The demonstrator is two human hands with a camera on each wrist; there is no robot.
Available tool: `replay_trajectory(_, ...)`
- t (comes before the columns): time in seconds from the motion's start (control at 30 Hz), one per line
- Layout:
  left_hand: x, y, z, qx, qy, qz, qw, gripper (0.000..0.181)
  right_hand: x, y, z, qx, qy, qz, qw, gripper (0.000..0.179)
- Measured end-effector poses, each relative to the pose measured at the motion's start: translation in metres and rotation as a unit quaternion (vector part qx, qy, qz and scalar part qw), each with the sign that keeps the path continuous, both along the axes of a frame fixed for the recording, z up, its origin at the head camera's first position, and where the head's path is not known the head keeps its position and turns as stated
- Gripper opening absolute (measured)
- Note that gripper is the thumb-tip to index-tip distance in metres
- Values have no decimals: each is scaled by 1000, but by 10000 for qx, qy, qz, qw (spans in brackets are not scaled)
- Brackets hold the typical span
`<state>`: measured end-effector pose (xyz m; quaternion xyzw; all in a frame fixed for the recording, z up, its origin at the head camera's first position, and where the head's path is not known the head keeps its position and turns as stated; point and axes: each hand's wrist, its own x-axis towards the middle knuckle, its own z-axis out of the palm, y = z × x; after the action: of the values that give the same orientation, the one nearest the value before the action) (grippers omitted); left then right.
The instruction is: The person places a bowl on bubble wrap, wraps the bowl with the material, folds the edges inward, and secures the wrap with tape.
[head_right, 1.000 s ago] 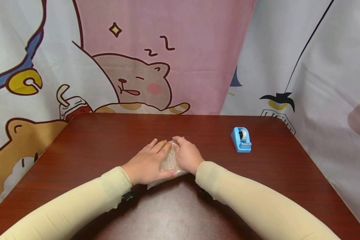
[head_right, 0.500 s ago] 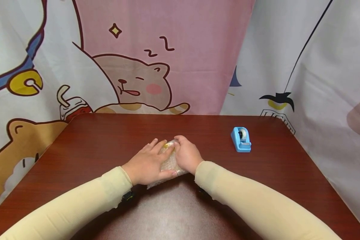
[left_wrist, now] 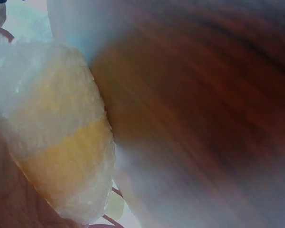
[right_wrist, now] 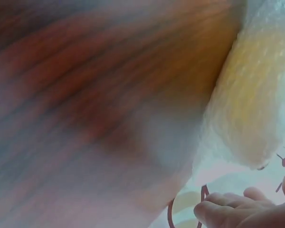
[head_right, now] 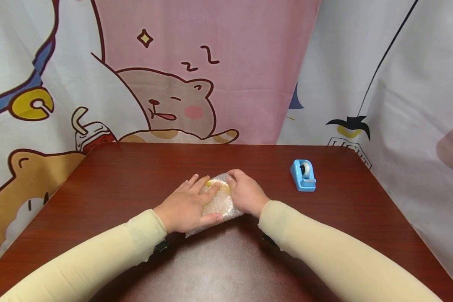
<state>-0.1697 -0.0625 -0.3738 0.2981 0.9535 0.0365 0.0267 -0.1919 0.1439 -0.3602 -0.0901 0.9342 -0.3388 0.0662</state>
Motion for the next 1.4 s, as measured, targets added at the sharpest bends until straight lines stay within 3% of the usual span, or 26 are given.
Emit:
replay_trajectory(0.3, 1, 0, 1, 44, -50, 52, 10000, 91, 1, 26, 9, 349, -171, 119, 9992, 48)
replay_trajectory(0.53, 0, 1, 0, -15, -90, 78, 9999, 92, -4, 53, 21, 900, -85, -156, 9958, 50)
replay_trajectory(0.93, 1, 2, 0, 2, -73, 106, 9999, 89, -21, 119, 35, 1907, 550, -519, 9787, 45)
replay_trajectory(1.2, 1, 1, 0, 59, -73, 125, 9999, 89, -31, 166, 35, 2127, 126, -1218, 9694, 49)
replay_trajectory(1.4, 1, 2, 0, 61, -43, 118, 9999, 88, -33, 183, 31, 2391, -36, -1110, 9646, 53)
